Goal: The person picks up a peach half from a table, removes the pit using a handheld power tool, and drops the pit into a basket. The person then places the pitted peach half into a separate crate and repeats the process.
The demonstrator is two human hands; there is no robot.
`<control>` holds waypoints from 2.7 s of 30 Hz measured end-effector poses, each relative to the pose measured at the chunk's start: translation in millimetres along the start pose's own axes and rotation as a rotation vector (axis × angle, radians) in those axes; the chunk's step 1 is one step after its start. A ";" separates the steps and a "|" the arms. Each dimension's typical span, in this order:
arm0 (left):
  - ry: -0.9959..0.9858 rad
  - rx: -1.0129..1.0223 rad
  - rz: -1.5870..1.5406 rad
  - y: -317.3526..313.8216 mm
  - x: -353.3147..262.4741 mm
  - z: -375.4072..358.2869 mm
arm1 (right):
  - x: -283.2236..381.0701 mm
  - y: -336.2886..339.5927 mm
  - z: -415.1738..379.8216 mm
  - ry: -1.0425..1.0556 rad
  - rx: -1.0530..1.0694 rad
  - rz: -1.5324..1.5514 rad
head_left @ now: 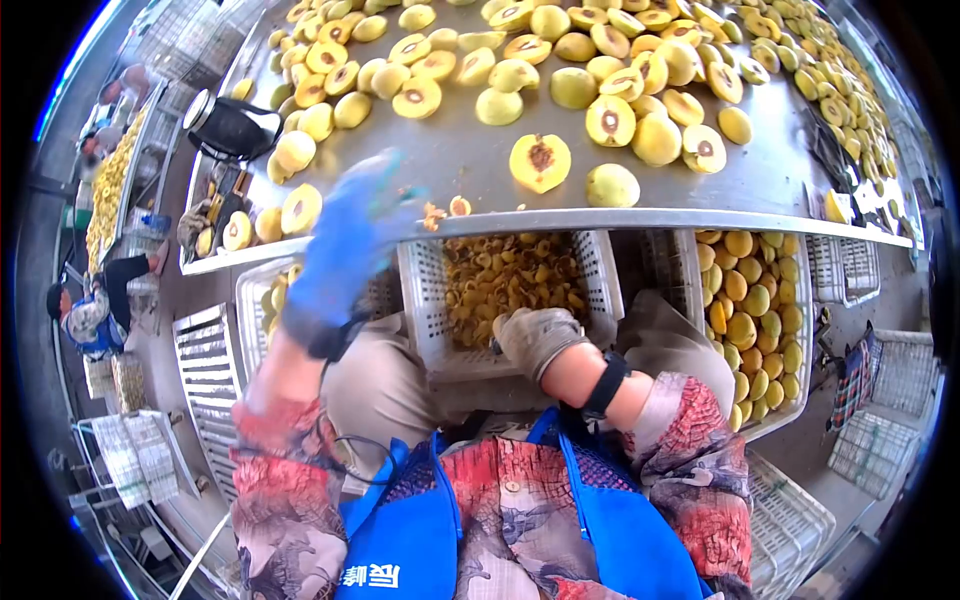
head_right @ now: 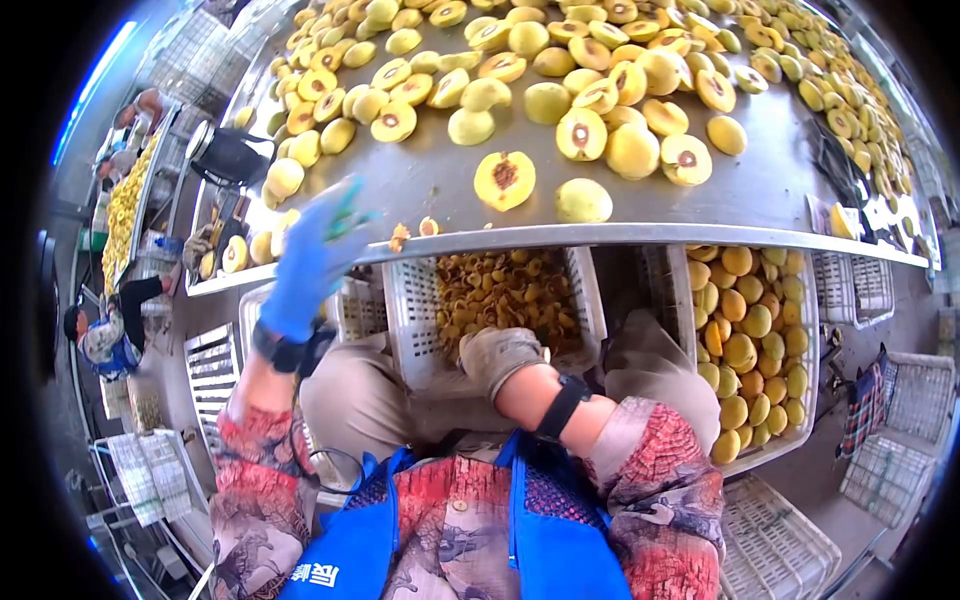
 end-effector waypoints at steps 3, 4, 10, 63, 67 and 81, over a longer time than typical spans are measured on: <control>-0.588 0.029 0.855 -86.8 -13.9 43.1 | -1.2 2.8 -9.3 0.062 -0.001 0.011; -0.471 0.126 0.946 -108.8 -6.1 57.8 | -3.2 7.8 -11.6 0.072 0.014 0.019; -0.286 0.471 0.660 -171.7 17.3 82.1 | -76.4 102.2 -20.9 -0.158 -0.295 0.437; 0.192 -0.125 -0.865 -76.9 16.2 -16.8 | -44.5 95.9 15.8 -0.337 -0.580 0.693; 0.106 -0.168 -0.796 -72.7 14.8 -19.2 | -43.1 89.0 17.7 -0.365 -0.553 0.735; 0.090 -0.108 -0.656 -71.4 8.7 -30.4 | -31.3 70.4 15.6 -0.329 -0.496 0.743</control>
Point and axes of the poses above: each hand's wrist, its own z-axis towards the middle knuckle, its own y-axis out of the back of the hand, x = y × z, the point moved 9 cm from there along z, towards the middle knuckle, and after that the axes turned 12 degrees about -x, right-handed, at the moved point
